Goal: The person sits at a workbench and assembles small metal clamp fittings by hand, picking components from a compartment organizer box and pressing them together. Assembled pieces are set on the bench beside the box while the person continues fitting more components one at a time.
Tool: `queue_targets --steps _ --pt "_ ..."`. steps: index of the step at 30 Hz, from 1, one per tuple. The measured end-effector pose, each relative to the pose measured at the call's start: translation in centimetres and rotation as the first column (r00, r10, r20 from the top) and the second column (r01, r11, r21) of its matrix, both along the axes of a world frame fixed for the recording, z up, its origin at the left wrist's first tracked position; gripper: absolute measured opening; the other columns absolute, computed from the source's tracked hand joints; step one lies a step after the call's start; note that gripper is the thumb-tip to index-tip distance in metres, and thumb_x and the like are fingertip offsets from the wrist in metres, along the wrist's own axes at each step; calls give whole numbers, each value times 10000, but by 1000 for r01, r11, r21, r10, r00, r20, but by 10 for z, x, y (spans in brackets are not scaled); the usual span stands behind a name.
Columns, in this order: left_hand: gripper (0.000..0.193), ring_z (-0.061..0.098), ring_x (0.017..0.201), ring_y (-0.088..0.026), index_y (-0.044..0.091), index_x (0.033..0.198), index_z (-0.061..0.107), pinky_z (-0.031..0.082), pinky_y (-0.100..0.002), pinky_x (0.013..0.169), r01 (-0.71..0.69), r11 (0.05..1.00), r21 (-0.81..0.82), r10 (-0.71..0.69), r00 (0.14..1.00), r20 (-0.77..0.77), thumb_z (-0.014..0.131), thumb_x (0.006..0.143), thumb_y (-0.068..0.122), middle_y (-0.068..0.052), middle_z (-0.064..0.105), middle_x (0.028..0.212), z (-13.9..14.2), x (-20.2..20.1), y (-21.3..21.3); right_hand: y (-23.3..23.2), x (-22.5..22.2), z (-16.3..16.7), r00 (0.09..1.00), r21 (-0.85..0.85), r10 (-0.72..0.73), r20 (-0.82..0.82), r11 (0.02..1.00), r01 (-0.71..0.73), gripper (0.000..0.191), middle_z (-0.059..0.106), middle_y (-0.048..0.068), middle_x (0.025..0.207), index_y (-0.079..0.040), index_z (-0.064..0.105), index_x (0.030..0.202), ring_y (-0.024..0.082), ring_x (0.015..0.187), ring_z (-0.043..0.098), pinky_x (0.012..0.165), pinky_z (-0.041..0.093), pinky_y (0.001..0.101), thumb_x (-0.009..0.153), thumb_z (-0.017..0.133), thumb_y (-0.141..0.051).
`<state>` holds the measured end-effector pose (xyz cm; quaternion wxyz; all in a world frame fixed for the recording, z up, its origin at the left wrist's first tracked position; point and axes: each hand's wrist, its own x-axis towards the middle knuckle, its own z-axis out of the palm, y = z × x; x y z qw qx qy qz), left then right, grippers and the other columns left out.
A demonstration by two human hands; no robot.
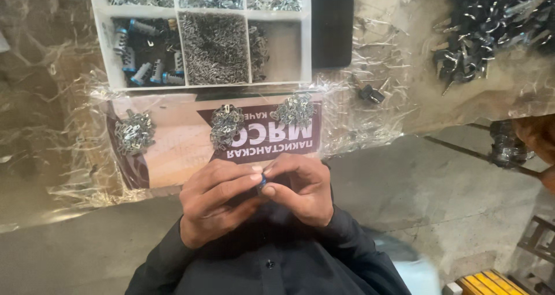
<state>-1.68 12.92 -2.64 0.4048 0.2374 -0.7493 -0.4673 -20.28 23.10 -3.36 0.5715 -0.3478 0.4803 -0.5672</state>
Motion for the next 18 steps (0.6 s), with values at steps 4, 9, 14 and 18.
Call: queue_targets --steps 4,9,14,18 --pt "448 726 920 -255 70 1143 711 596 -348 781 -7 999 -37 7 1000 -8 917 745 51 -101 727 1100 -4 11 -2 -2 1 1 988 96 38 149 994 -53 247 710 103 1115 -3 685 1142 183 1004 694 898 556 321 906 759 2" --pt "471 715 959 -243 56 1179 697 607 -301 747 -263 963 50 265 963 -38 945 778 57 -104 706 1108 -3 64 -3 -17 35 2 646 -177 -16 -763 967 -185 225 716 63 1120 -42 705 1107 226 1006 714 886 545 334 902 794 -69" --pt "454 702 902 -149 21 1227 690 615 -258 729 -496 863 95 503 859 -93 912 831 5 -162 688 1252 5 125 -3 -40 70 10 268 -226 -134 -954 908 -352 323 635 74 1035 -60 710 1177 270 886 617 775 493 404 891 836 -143" --pt "437 710 928 -152 9 1216 679 626 -253 739 -565 823 68 569 818 -83 912 846 -4 -158 682 1270 10 141 2 -64 90 13 237 -193 -82 -968 849 -492 410 619 85 1096 -61 642 1282 247 892 594 768 487 379 951 812 -234"
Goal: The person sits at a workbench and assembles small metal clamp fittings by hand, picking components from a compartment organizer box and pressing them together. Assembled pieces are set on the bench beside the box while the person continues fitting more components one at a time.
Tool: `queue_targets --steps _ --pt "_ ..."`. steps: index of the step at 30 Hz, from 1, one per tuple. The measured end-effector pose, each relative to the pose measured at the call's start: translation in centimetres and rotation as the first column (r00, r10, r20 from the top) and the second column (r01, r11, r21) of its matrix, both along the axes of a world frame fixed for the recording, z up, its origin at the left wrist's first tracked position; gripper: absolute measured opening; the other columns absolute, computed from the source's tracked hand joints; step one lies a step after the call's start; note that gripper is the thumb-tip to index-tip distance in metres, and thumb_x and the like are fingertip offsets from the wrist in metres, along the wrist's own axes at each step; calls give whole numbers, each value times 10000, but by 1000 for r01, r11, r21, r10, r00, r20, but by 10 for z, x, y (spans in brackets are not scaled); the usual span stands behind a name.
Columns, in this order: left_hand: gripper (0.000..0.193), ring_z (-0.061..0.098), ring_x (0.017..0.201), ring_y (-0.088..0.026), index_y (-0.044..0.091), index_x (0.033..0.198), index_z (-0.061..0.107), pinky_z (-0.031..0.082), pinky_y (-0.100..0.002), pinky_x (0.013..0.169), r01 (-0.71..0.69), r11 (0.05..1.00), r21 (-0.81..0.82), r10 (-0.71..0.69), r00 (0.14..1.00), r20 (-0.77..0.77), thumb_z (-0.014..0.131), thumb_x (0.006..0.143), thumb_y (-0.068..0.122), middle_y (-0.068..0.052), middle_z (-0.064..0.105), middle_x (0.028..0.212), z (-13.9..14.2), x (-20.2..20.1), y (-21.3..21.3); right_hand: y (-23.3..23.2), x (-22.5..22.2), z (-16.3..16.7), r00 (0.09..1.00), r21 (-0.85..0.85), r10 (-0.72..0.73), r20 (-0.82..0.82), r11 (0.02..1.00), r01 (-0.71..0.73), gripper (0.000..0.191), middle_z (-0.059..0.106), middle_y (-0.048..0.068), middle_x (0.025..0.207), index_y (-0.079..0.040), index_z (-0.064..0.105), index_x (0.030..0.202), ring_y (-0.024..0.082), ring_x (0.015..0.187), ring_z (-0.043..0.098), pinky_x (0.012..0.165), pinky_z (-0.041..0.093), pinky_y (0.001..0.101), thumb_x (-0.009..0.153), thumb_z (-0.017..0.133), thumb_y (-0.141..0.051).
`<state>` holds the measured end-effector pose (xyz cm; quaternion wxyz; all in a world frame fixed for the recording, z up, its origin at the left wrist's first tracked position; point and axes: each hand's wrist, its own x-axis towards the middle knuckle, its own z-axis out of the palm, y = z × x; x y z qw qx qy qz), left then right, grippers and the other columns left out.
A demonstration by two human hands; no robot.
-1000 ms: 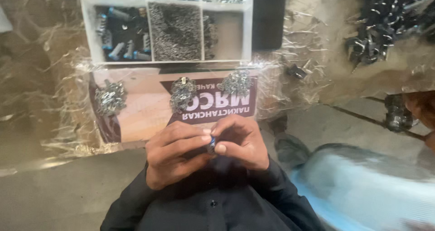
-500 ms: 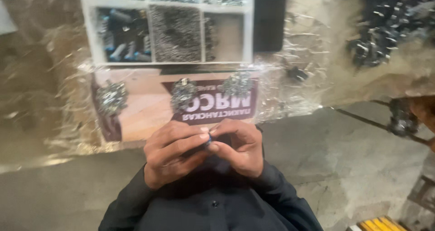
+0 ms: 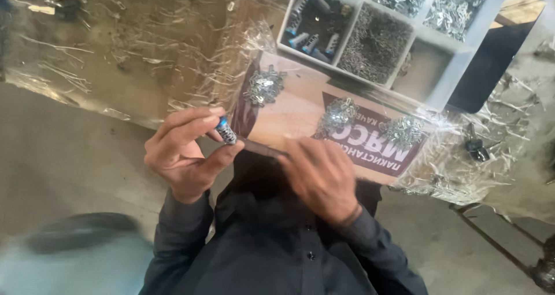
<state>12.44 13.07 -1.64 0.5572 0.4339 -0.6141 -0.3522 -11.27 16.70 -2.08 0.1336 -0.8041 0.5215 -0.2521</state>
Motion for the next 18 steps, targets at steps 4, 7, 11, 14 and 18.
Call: queue_targets --steps 4,7,11,14,18 --pt "426 710 947 -166 4 1210 690 630 -253 734 -4 1000 25 4 1000 -17 899 839 -19 -168 686 1260 2 1 4 -21 33 -2 998 46 -38 -42 998 40 615 573 90 1044 -9 626 1390 266 887 589 756 485 388 935 821 -373" --pt "419 712 917 -152 11 1184 699 624 -251 731 13 1000 20 -13 1000 0 904 820 -21 -158 699 1232 1 -1 2 -23 36 -1 994 42 -65 -90 997 69 656 560 88 1007 -41 647 1386 273 873 585 732 483 388 890 824 -432" --pt "404 709 884 -142 10 1149 706 616 -254 734 78 997 4 -78 996 42 910 801 -14 -150 704 1202 -2 -5 -8 -6 17 5 981 -23 -129 -142 992 127 537 591 81 1105 -116 620 1343 266 904 574 765 487 380 926 812 -395" --pt "398 701 876 -146 11 1146 711 602 -257 734 105 995 -3 -104 991 89 912 803 -6 -131 715 1179 -3 -8 -13 -2 14 1 981 -52 -116 -153 993 109 521 594 62 1161 -144 582 1373 253 955 590 813 502 374 965 795 -387" --pt "382 701 869 -148 23 1146 711 601 -249 723 126 992 1 -126 990 69 905 817 -3 -130 712 1180 -2 -13 -15 -16 29 -7 987 4 -82 -140 997 83 625 572 62 1104 -119 613 1434 238 899 590 770 504 374 912 780 -420"
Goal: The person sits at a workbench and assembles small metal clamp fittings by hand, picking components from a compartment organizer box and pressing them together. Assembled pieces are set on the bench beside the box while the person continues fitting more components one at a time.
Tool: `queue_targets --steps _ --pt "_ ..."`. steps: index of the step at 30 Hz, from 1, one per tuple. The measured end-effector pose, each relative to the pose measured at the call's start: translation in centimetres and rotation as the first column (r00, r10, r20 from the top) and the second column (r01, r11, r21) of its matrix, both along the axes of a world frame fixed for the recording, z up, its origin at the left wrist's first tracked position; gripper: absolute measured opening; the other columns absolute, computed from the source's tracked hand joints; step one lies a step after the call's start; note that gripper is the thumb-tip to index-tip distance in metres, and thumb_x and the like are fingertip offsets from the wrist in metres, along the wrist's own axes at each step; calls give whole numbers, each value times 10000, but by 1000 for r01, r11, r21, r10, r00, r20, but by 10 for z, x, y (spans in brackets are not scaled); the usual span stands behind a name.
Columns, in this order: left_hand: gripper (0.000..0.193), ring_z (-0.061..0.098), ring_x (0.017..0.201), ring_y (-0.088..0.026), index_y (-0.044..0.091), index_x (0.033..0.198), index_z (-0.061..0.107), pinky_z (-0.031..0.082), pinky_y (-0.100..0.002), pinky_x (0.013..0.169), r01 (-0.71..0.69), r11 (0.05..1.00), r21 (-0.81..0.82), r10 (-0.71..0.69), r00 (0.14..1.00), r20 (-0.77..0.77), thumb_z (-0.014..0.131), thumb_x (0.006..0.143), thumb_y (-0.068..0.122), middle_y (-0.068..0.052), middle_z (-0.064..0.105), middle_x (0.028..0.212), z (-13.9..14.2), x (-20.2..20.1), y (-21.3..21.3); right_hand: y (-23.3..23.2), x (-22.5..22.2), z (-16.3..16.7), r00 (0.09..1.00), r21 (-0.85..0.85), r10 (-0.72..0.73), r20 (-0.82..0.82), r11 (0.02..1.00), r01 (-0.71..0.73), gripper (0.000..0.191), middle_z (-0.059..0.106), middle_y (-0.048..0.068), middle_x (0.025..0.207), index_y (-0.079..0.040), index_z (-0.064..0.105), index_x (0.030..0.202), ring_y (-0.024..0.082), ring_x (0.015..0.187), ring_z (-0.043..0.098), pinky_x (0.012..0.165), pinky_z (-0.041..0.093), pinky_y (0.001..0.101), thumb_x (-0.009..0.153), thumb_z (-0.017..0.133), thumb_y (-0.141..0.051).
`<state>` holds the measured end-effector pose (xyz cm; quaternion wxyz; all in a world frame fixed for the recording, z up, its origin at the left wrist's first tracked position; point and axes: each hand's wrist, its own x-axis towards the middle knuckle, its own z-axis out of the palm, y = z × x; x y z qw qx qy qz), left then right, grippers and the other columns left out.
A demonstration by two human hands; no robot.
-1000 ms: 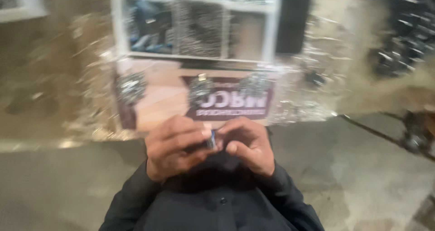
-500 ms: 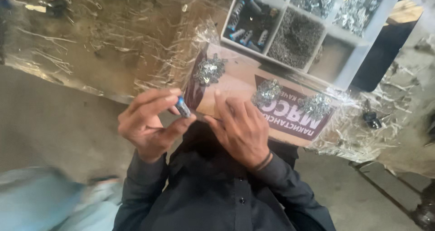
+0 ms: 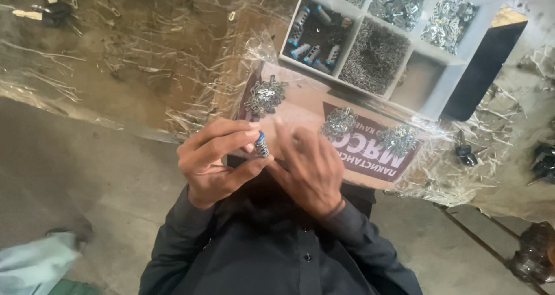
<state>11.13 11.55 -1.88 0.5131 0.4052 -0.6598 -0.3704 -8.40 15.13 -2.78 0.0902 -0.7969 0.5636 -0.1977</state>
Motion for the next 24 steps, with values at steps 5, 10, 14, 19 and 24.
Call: queue_targets --steps 5,10,14,19,24 --pt "396 699 867 -145 25 1148 711 595 -254 722 0 1000 11 0 1000 -2 904 803 8 -126 715 1168 1 -2 -2 -5 3 0 998 30 -25 50 999 23 631 560 74 1103 -104 637 1410 239 905 594 761 500 375 880 823 -390" --pt "391 709 870 -146 33 1147 713 606 -270 732 39 998 45 -40 999 15 905 807 18 -127 718 1154 -1 -5 -4 14 -38 -5 987 -143 134 92 982 -120 417 658 88 1149 -73 688 1243 262 936 664 786 515 389 841 781 -135" --pt "407 729 937 -215 41 1152 704 622 -318 800 125 991 38 -127 991 48 903 797 41 -131 715 1134 -9 -22 -3 19 -59 -12 897 -179 308 318 948 -262 293 704 135 1086 -7 677 1140 321 942 714 818 581 428 858 745 -51" --pt "416 735 916 -245 48 1135 704 616 -316 777 293 955 45 -294 956 13 909 774 78 -128 721 1096 -14 -62 -1 33 -76 5 773 31 -129 621 990 140 266 753 76 1013 -56 684 1053 244 901 764 783 613 327 855 831 44" --pt "434 738 948 -258 41 1168 699 616 -330 795 403 913 64 -404 915 10 892 782 86 -140 715 1128 -13 -80 -5 34 -92 25 883 -165 -74 463 972 168 248 747 124 985 -31 715 1024 272 862 743 788 613 352 812 807 62"
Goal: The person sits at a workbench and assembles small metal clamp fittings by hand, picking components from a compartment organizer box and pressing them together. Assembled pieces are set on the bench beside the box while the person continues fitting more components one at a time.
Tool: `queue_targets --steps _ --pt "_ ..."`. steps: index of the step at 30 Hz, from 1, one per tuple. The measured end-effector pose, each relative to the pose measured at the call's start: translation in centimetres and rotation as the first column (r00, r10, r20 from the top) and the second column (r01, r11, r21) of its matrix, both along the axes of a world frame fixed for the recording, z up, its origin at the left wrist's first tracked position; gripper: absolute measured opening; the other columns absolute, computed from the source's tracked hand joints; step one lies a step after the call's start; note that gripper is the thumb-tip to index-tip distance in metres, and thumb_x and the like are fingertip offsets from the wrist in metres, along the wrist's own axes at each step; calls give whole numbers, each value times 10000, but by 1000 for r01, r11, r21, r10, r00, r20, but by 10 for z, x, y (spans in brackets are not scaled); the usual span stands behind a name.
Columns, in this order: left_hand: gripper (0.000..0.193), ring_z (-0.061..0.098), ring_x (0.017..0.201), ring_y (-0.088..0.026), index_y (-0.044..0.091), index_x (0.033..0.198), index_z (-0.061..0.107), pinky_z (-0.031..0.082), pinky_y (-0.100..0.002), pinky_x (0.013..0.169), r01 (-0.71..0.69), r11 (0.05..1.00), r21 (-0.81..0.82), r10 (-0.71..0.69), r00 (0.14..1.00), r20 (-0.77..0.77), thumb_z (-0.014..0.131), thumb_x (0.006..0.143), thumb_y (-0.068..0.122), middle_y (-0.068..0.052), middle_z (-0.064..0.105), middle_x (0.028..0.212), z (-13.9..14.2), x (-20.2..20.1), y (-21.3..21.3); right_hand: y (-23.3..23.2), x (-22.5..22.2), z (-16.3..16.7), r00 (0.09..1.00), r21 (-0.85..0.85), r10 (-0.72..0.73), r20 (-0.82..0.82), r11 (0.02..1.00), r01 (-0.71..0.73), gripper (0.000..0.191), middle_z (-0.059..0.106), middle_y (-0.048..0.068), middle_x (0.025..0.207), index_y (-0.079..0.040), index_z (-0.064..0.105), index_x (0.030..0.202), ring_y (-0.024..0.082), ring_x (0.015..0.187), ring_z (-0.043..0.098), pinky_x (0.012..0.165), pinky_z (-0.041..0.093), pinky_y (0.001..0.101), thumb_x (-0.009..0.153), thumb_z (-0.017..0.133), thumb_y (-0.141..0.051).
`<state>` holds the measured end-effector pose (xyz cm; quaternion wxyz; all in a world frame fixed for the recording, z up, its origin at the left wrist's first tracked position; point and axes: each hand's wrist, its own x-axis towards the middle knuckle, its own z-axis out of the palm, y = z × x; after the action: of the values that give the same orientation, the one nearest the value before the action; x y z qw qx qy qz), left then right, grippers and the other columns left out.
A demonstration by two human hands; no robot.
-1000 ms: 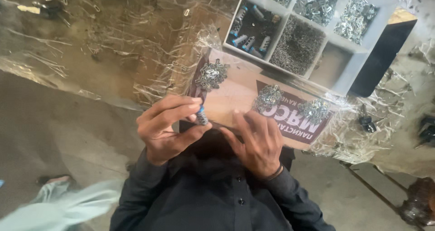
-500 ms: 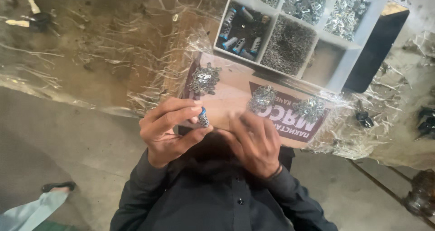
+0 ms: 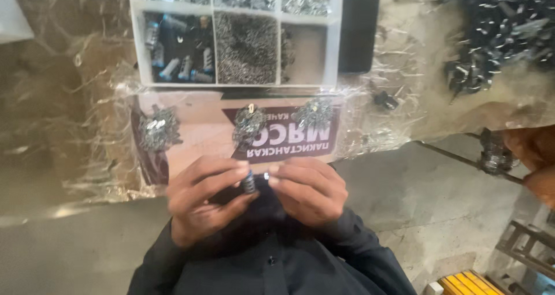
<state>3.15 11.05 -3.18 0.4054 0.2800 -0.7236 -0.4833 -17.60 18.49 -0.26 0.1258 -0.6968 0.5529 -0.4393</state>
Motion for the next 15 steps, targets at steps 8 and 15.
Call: queue_targets --steps 8,15 --pt "466 731 1020 -261 80 1238 691 596 -354 867 41 998 -55 -42 999 -18 890 817 106 -91 708 1198 -5 1 2 9 17 0 952 81 -74 295 995 52 244 726 132 926 -30 677 963 233 831 721 756 586 311 794 801 95" --pt "473 708 913 -197 96 1215 724 581 -307 785 8 1000 12 -8 1000 -19 927 787 113 -56 717 1159 0 0 10 8 20 -6 964 110 -58 261 993 30 240 729 113 908 -32 666 953 235 813 712 757 539 315 806 797 105"
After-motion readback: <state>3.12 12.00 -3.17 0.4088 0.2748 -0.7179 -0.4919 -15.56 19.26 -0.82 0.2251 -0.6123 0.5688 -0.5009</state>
